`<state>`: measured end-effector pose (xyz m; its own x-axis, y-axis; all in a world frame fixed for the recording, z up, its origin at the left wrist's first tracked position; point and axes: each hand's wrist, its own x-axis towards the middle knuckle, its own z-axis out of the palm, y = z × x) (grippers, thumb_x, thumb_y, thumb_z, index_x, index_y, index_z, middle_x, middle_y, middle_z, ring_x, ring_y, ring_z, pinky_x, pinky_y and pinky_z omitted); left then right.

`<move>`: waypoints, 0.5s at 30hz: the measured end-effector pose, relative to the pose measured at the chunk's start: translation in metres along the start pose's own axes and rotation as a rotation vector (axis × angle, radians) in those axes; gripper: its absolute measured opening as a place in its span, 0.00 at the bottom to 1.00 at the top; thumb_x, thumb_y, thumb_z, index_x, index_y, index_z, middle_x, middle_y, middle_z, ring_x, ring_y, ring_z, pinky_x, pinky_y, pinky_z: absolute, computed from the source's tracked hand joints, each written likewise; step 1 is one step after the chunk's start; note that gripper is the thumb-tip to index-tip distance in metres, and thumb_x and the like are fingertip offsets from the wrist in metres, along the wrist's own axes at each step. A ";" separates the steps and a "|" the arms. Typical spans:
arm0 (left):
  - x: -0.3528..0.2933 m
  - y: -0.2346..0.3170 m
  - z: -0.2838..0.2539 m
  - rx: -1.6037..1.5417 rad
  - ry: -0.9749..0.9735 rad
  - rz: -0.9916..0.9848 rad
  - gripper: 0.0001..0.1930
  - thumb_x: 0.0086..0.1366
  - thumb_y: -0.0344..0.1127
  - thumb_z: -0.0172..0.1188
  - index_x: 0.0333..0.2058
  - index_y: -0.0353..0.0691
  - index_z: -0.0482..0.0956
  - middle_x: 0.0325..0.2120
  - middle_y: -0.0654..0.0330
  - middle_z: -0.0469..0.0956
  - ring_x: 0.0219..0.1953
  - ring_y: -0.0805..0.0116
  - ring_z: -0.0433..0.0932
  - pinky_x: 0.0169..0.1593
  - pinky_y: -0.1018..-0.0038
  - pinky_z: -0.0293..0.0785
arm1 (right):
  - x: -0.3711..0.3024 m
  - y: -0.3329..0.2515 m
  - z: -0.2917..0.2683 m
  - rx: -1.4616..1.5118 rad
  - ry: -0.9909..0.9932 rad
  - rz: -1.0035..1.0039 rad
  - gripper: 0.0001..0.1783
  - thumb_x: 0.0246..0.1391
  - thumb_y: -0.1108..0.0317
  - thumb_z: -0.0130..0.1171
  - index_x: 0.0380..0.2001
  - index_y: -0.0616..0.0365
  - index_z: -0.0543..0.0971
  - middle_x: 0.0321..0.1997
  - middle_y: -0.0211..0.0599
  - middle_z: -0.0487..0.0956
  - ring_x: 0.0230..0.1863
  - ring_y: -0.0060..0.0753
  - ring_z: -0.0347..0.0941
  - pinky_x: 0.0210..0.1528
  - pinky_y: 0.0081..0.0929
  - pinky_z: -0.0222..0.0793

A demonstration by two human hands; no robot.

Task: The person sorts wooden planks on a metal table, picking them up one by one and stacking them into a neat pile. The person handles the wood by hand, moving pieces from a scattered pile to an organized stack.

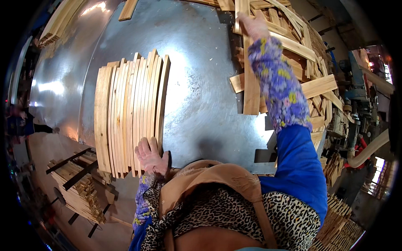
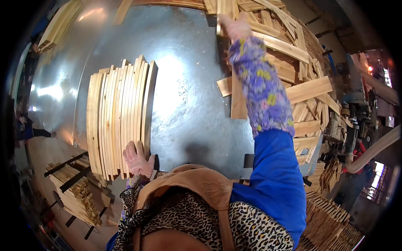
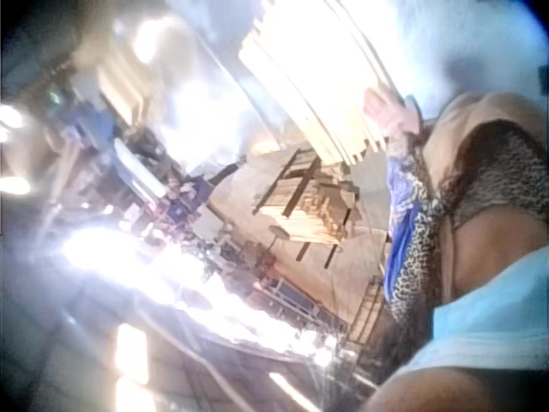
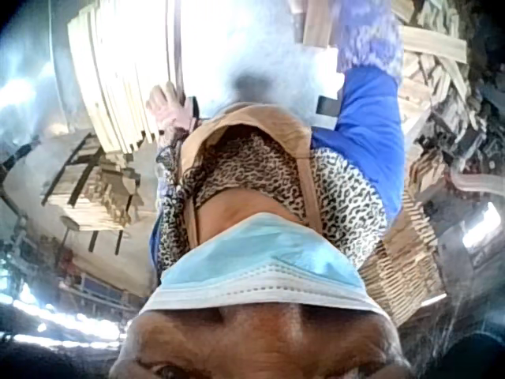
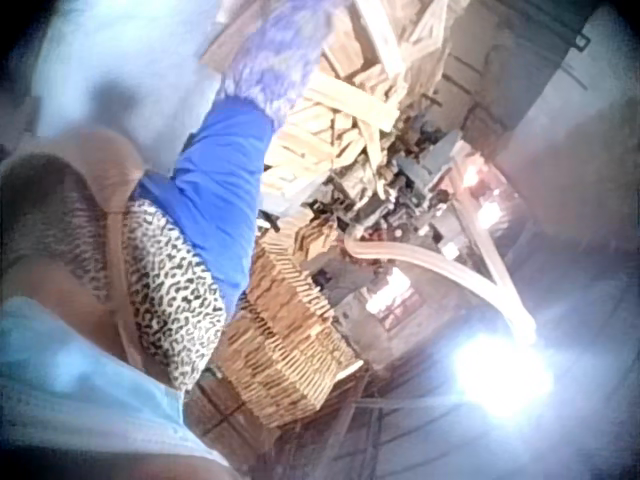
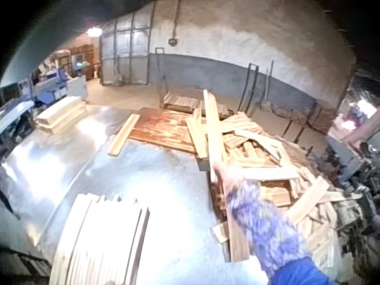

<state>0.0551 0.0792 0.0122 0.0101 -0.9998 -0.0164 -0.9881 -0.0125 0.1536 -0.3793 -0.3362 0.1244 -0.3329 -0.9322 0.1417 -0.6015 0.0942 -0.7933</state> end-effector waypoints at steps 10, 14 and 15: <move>0.091 0.085 -0.002 -0.714 -0.165 0.232 0.24 0.63 0.37 0.71 0.55 0.31 0.81 0.59 0.36 0.80 0.58 0.33 0.80 0.62 0.47 0.78 | -0.197 0.144 0.020 -0.456 0.001 0.225 0.51 0.54 0.47 0.73 0.74 0.65 0.66 0.65 0.69 0.78 0.63 0.73 0.75 0.67 0.56 0.74; 0.149 0.149 0.051 -0.705 -0.195 0.243 0.40 0.65 0.53 0.72 0.68 0.34 0.72 0.68 0.33 0.72 0.70 0.33 0.70 0.74 0.47 0.65 | -0.234 0.142 0.052 0.023 -0.202 0.327 0.42 0.60 0.55 0.70 0.72 0.63 0.70 0.58 0.64 0.83 0.60 0.68 0.79 0.66 0.50 0.75; 0.168 0.166 0.053 -0.627 -0.223 0.274 0.44 0.64 0.56 0.72 0.71 0.34 0.70 0.70 0.33 0.68 0.72 0.33 0.66 0.75 0.46 0.62 | -0.224 0.151 0.052 0.081 -0.254 0.269 0.40 0.62 0.56 0.69 0.72 0.63 0.71 0.58 0.62 0.84 0.60 0.67 0.80 0.66 0.48 0.75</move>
<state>-0.1153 -0.0902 -0.0178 -0.3231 -0.9424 -0.0869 -0.6758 0.1655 0.7182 -0.3583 -0.1309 -0.0581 -0.2746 -0.9358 -0.2212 -0.4547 0.3291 -0.8276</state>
